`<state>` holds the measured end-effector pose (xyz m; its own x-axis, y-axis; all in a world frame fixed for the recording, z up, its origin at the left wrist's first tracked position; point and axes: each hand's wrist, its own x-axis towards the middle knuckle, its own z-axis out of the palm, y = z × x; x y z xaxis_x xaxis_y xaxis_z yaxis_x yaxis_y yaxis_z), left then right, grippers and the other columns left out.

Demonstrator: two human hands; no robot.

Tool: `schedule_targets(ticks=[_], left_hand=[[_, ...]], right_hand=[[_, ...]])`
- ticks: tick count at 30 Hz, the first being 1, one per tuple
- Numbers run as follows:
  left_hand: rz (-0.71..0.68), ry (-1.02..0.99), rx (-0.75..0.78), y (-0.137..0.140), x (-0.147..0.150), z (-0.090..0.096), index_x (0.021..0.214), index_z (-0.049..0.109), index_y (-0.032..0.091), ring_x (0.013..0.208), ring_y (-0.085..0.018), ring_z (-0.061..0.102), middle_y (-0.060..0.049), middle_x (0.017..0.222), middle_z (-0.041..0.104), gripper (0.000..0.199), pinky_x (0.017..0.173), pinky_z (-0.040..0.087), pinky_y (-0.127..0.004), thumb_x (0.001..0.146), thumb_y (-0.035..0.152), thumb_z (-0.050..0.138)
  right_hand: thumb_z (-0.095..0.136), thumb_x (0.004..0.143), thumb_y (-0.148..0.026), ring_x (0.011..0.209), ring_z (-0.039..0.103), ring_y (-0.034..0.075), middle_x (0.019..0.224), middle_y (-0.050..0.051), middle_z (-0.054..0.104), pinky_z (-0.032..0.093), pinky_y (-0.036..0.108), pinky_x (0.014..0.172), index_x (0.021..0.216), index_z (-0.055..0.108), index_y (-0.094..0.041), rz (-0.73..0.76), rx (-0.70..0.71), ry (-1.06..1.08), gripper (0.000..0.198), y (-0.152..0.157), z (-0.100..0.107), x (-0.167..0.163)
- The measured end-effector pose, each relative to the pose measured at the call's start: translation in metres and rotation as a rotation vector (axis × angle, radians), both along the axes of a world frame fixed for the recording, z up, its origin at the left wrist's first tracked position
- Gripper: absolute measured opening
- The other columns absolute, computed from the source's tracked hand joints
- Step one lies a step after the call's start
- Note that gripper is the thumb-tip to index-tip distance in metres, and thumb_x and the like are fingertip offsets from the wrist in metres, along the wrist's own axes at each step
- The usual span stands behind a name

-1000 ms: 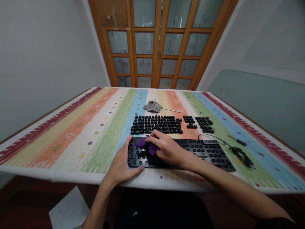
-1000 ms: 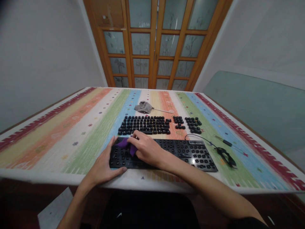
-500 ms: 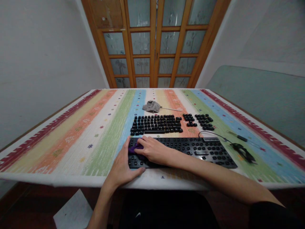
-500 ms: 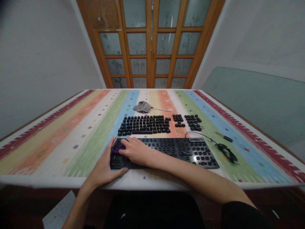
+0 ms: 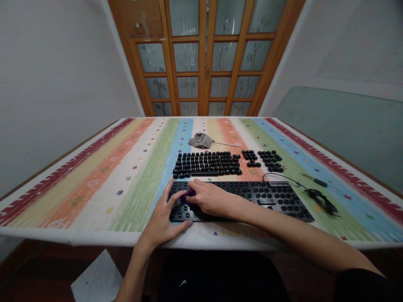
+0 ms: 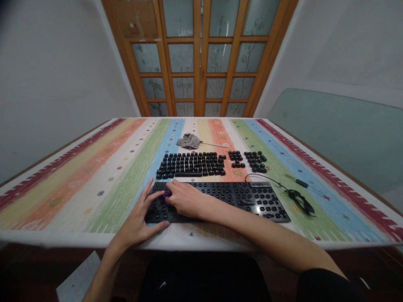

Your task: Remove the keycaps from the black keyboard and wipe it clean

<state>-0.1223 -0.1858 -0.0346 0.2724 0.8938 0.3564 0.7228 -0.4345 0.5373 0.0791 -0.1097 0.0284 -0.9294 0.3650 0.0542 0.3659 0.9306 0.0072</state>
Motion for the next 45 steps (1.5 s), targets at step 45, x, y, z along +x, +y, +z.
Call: schedule_targets(ticks=[45], left_hand=[[-0.01, 0.082, 0.023, 0.001, 0.002, 0.002, 0.135, 0.046, 0.023, 0.144, -0.037, 0.034, -0.015, 0.16, 0.028, 0.064, 0.115, 0.034, -0.06, 0.078, 0.035, 0.072]], right_hand=[[0.052, 0.093, -0.008, 0.088, 0.055, 0.021, 0.096, 0.014, 0.059, 0.047, 0.033, 0.079, 0.1, 0.075, -0.01, -0.129, -0.125, 0.039, 0.024, -0.005, 0.0, 0.048]])
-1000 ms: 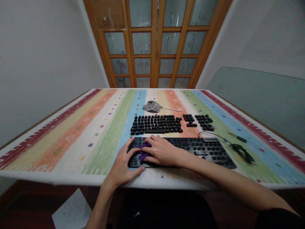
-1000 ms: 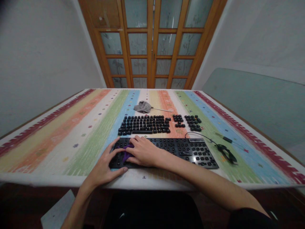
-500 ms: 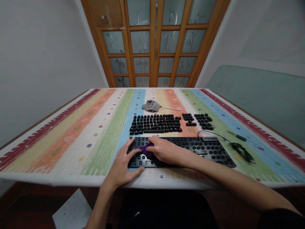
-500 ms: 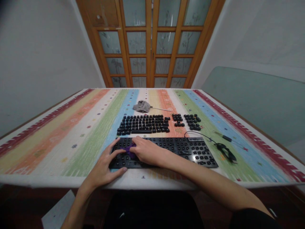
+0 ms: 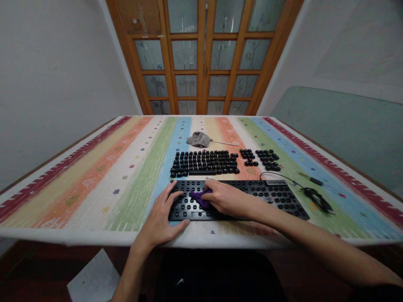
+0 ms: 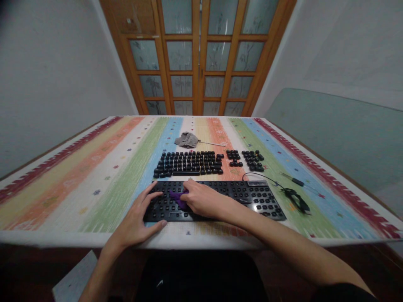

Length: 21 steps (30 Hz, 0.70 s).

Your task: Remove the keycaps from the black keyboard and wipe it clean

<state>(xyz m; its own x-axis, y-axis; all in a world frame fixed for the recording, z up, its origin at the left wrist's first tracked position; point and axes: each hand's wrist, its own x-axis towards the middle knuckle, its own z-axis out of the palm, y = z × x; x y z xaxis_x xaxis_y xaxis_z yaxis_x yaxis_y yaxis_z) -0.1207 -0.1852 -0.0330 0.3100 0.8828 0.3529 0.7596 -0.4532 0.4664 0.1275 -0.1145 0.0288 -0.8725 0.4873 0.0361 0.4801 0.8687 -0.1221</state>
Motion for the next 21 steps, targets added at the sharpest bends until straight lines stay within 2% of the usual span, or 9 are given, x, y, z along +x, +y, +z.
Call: schedule_targets(ticks=[10, 15, 18, 21], left_hand=[[-0.003, 0.018, -0.001, 0.001, 0.0, 0.0, 0.137, 0.045, 0.024, 0.144, -0.038, 0.033, -0.014, 0.16, 0.027, 0.066, 0.114, 0.034, -0.061, 0.079, 0.036, 0.071], [0.0, 0.036, -0.004, 0.001, -0.001, 0.0, 0.138, 0.044, 0.024, 0.144, -0.038, 0.032, -0.014, 0.16, 0.026, 0.066, 0.114, 0.034, -0.061, 0.079, 0.036, 0.07], [-0.002, 0.037, -0.007, 0.001, -0.001, 0.0, 0.138, 0.045, 0.024, 0.143, -0.039, 0.033, -0.013, 0.16, 0.027, 0.065, 0.114, 0.035, -0.062, 0.08, 0.038, 0.07], [0.001, 0.038, -0.01, 0.001, -0.001, 0.001, 0.138, 0.044, 0.025, 0.144, -0.038, 0.033, -0.013, 0.16, 0.026, 0.064, 0.114, 0.035, -0.061, 0.08, 0.037, 0.069]], right_hand=[[0.053, 0.092, -0.009, 0.082, 0.054, 0.019, 0.093, 0.011, 0.058, 0.047, 0.031, 0.076, 0.092, 0.075, -0.013, -0.096, -0.047, 0.061, 0.022, -0.004, 0.0, 0.03], [0.063, 0.088, -0.02, 0.083, 0.056, 0.02, 0.096, 0.011, 0.059, 0.048, 0.034, 0.078, 0.097, 0.073, -0.012, -0.166, -0.077, 0.07, 0.015, -0.005, -0.002, 0.037], [0.061, 0.088, -0.014, 0.083, 0.057, 0.02, 0.096, 0.011, 0.06, 0.048, 0.034, 0.077, 0.097, 0.072, -0.012, -0.177, -0.065, 0.053, 0.014, -0.003, -0.004, 0.039], [0.058, 0.087, -0.007, 0.087, 0.058, 0.021, 0.1, 0.012, 0.061, 0.049, 0.034, 0.08, 0.111, 0.069, -0.013, -0.168, -0.05, 0.037, 0.028, 0.0, -0.006, 0.042]])
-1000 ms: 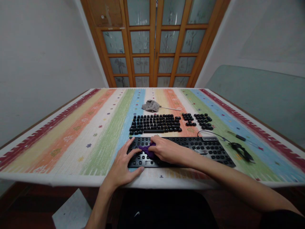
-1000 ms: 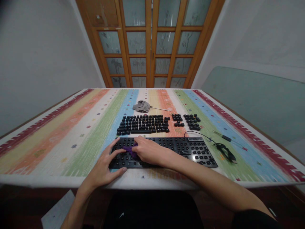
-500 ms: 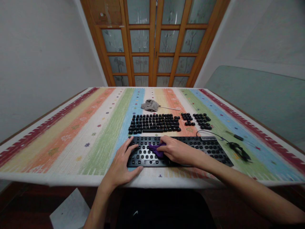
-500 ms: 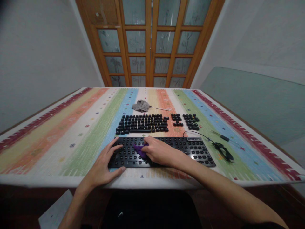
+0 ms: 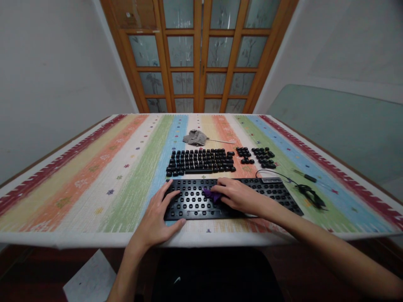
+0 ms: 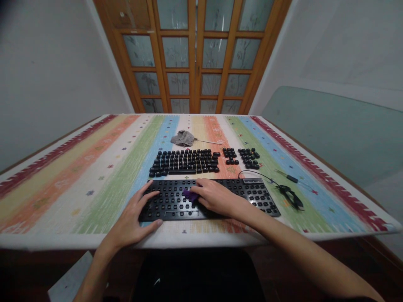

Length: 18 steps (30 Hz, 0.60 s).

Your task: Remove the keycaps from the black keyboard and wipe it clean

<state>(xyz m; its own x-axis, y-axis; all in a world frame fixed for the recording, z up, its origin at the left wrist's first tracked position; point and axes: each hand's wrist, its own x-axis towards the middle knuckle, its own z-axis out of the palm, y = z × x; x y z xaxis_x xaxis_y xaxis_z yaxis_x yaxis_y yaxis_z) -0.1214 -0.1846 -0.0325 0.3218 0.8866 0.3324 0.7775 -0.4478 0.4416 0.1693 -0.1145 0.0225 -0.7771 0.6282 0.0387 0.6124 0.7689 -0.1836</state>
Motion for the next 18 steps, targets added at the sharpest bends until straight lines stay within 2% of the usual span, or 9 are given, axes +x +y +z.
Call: schedule_targets(ticks=[2, 7, 14, 18], left_hand=[[-0.001, 0.001, 0.001, 0.0, 0.0, 0.0, 0.138, 0.044, 0.025, 0.144, -0.038, 0.033, -0.013, 0.161, 0.026, 0.064, 0.114, 0.035, -0.061, 0.08, 0.037, 0.069], [-0.006, 0.009, 0.013, 0.0, -0.001, -0.001, 0.139, 0.043, 0.024, 0.143, -0.038, 0.034, -0.013, 0.161, 0.025, 0.065, 0.114, 0.036, -0.061, 0.081, 0.038, 0.069], [-0.01, 0.027, 0.02, 0.001, -0.002, -0.003, 0.14, 0.041, 0.025, 0.144, -0.038, 0.033, -0.013, 0.161, 0.023, 0.065, 0.113, 0.036, -0.061, 0.083, 0.039, 0.068], [-0.011, 0.031, 0.02, 0.001, -0.002, -0.004, 0.139, 0.041, 0.025, 0.144, -0.038, 0.033, -0.013, 0.161, 0.023, 0.064, 0.113, 0.036, -0.062, 0.083, 0.041, 0.068]], right_hand=[[0.058, 0.088, -0.007, 0.089, 0.059, 0.021, 0.103, 0.012, 0.061, 0.049, 0.034, 0.08, 0.119, 0.068, -0.015, 0.021, 0.013, -0.007, 0.034, 0.001, -0.001, 0.003], [0.059, 0.089, -0.011, 0.09, 0.059, 0.02, 0.104, 0.011, 0.06, 0.049, 0.031, 0.076, 0.116, 0.073, -0.022, 0.079, 0.083, -0.041, 0.032, 0.0, -0.003, 0.013], [0.062, 0.086, -0.011, 0.088, 0.062, 0.021, 0.102, 0.012, 0.06, 0.05, 0.031, 0.075, 0.116, 0.074, -0.021, 0.039, 0.111, -0.1, 0.034, -0.004, -0.002, 0.026], [0.061, 0.086, -0.011, 0.085, 0.061, 0.02, 0.098, 0.011, 0.06, 0.051, 0.03, 0.072, 0.113, 0.075, -0.02, 0.032, 0.174, -0.127, 0.032, -0.007, -0.003, 0.033]])
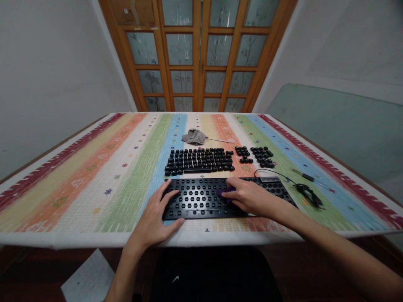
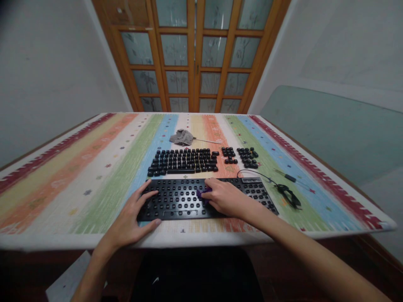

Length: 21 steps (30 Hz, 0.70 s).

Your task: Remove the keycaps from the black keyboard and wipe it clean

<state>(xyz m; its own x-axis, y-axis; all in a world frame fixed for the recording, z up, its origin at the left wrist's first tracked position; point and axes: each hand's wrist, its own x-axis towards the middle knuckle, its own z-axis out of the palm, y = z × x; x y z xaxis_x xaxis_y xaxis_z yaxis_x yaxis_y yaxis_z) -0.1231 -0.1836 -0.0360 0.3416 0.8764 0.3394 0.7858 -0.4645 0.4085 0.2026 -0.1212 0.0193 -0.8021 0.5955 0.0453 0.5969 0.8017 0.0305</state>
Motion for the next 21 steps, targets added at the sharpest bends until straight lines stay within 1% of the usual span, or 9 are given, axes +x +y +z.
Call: schedule_targets(ticks=[5, 10, 14, 21], left_hand=[[0.002, -0.003, -0.003, 0.0, 0.0, 0.0, 0.139, 0.042, 0.025, 0.144, -0.038, 0.033, -0.013, 0.161, 0.024, 0.064, 0.113, 0.036, -0.062, 0.082, 0.041, 0.068], [-0.001, -0.013, -0.002, 0.0, 0.0, 0.001, 0.138, 0.043, 0.024, 0.144, -0.038, 0.033, -0.013, 0.161, 0.024, 0.063, 0.113, 0.036, -0.062, 0.082, 0.04, 0.068], [0.002, -0.02, -0.003, 0.0, 0.0, 0.001, 0.137, 0.044, 0.024, 0.143, -0.038, 0.034, -0.013, 0.161, 0.025, 0.063, 0.112, 0.037, -0.062, 0.082, 0.04, 0.068], [0.001, -0.019, 0.0, 0.0, 0.0, 0.0, 0.137, 0.045, 0.023, 0.143, -0.038, 0.034, -0.014, 0.161, 0.025, 0.063, 0.113, 0.036, -0.062, 0.081, 0.041, 0.069]], right_hand=[[0.061, 0.084, -0.011, 0.084, 0.061, 0.021, 0.095, 0.011, 0.06, 0.051, 0.031, 0.068, 0.109, 0.075, -0.017, -0.008, 0.068, -0.032, 0.029, -0.005, -0.001, 0.009], [0.063, 0.083, -0.01, 0.081, 0.061, 0.02, 0.093, 0.011, 0.06, 0.05, 0.029, 0.065, 0.106, 0.076, -0.018, -0.019, 0.103, -0.034, 0.028, -0.006, 0.0, 0.022], [0.063, 0.082, -0.009, 0.08, 0.061, 0.02, 0.092, 0.01, 0.06, 0.048, 0.028, 0.063, 0.099, 0.077, -0.017, -0.034, 0.118, -0.033, 0.024, -0.007, -0.001, 0.033], [0.062, 0.082, -0.009, 0.077, 0.059, 0.018, 0.09, 0.01, 0.06, 0.045, 0.026, 0.061, 0.101, 0.077, -0.019, -0.03, 0.139, -0.03, 0.025, -0.01, -0.001, 0.043]])
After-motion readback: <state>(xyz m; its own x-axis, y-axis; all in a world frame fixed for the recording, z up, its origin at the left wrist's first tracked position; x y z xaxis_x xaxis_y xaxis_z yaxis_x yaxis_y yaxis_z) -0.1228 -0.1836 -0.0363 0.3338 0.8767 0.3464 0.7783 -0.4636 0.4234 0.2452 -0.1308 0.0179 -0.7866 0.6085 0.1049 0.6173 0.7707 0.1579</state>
